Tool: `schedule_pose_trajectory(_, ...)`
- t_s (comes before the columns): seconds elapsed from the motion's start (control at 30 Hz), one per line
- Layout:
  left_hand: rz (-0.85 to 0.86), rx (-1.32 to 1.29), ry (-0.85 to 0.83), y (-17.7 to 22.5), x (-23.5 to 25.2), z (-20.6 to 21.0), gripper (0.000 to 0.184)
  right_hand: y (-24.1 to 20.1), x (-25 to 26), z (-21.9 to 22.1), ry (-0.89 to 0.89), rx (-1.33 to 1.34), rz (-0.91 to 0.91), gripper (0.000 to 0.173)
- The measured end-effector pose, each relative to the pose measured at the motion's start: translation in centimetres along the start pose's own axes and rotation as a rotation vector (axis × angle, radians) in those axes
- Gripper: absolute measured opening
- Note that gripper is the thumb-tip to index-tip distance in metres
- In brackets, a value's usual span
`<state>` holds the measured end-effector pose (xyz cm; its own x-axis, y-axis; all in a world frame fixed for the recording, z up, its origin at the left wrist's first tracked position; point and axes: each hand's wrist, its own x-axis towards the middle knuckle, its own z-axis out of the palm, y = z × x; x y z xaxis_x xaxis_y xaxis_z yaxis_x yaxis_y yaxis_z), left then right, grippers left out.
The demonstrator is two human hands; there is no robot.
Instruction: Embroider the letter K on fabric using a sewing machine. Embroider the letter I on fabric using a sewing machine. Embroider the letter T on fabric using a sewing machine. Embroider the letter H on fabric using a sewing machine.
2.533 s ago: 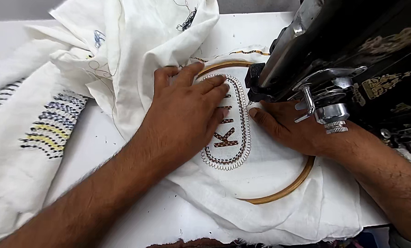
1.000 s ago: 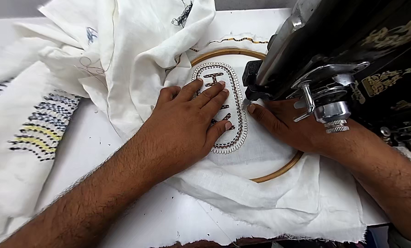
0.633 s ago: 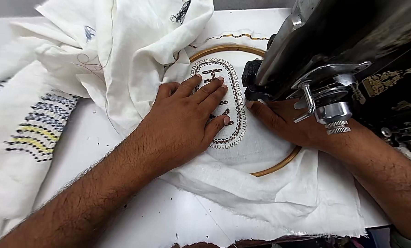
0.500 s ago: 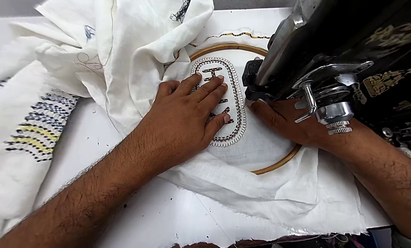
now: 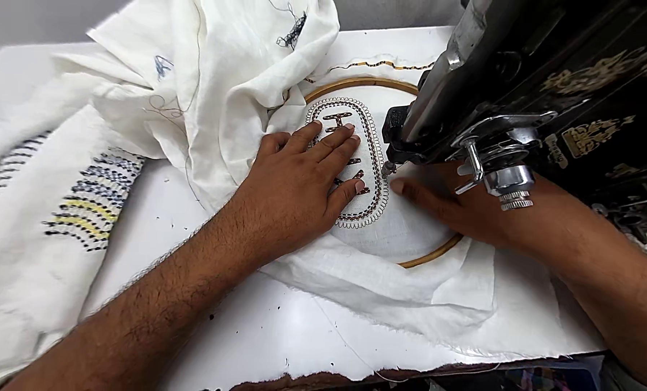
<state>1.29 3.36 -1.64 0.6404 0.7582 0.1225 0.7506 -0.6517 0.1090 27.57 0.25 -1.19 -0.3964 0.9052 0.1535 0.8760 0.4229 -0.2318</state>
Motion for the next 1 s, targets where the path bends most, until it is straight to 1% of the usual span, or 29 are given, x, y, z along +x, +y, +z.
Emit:
schedule_pose_trajectory(0.1,-0.016,0.008,0.007,0.1,-0.1,-0.2,0.065,-0.5,-0.6,0.1,-0.058,0.016,0.039,0.063)
schedule_pose_trajectory(0.17,-0.039,0.032,0.028,-0.2,-0.1,-0.9,0.067,-0.3,-0.6,0.1,-0.079,0.009,0.045,0.064)
schedule_pose_trajectory(0.23,-0.087,0.072,0.001,-1.3,-0.5,-2.1,0.068,-0.3,-0.5,-0.2,-0.098,0.008,0.058,0.063)
schedule_pose_trajectory(0.27,-0.110,0.098,-0.036,-1.9,-0.9,-2.8,0.065,-0.3,-0.4,-0.2,-0.104,0.011,0.066,0.062)
schedule_pose_trajectory(0.33,-0.109,0.104,-0.115,-1.7,-2.0,-4.5,0.050,-0.1,-0.2,-0.3,-0.086,0.031,0.051,0.055)
schedule_pose_trajectory(0.37,-0.089,0.116,-0.145,-1.2,-2.7,-5.2,0.046,-0.1,0.0,-0.4,-0.076,0.033,0.038,0.051)
schedule_pose_trajectory(0.43,-0.014,0.124,-0.170,-0.1,-4.2,-6.1,0.049,-0.2,0.1,-0.8,-0.041,0.004,0.018,0.042)
schedule_pose_trajectory(0.5,0.053,0.047,-0.151,0.4,-5.0,-6.4,0.049,-0.2,0.1,-0.9,0.040,-0.022,-0.010,0.037)
schedule_pose_trajectory(0.57,0.064,-0.032,-0.080,1.2,-4.4,-6.2,0.047,-0.5,-0.2,-0.9,0.064,-0.021,-0.034,0.033)
schedule_pose_trajectory(0.63,0.056,-0.001,0.032,2.4,-3.3,-5.0,0.045,-0.7,-0.8,-1.1,0.013,-0.034,-0.048,0.035)
schedule_pose_trajectory(0.67,0.072,0.015,0.048,3.0,-2.8,-4.2,0.045,-0.8,-1.1,-1.1,-0.034,-0.046,-0.036,0.038)
schedule_pose_trajectory(0.73,0.123,0.009,-0.006,3.5,-2.4,-2.4,0.054,-0.9,-1.7,-1.3,-0.116,-0.076,-0.017,0.047)
schedule_pose_trajectory(0.8,0.120,0.022,-0.062,3.6,-2.7,-1.4,0.062,-0.7,-2.0,-1.1,-0.151,-0.100,-0.014,0.054)
schedule_pose_trajectory(0.9,0.110,0.031,-0.077,3.6,-2.9,-1.3,0.064,-0.6,-2.1,-1.0,-0.146,-0.093,-0.043,0.053)
schedule_pose_trajectory(1.0,0.105,0.033,-0.080,3.6,-2.9,-1.4,0.063,-0.3,-2.0,-0.8,-0.102,-0.097,-0.077,0.049)
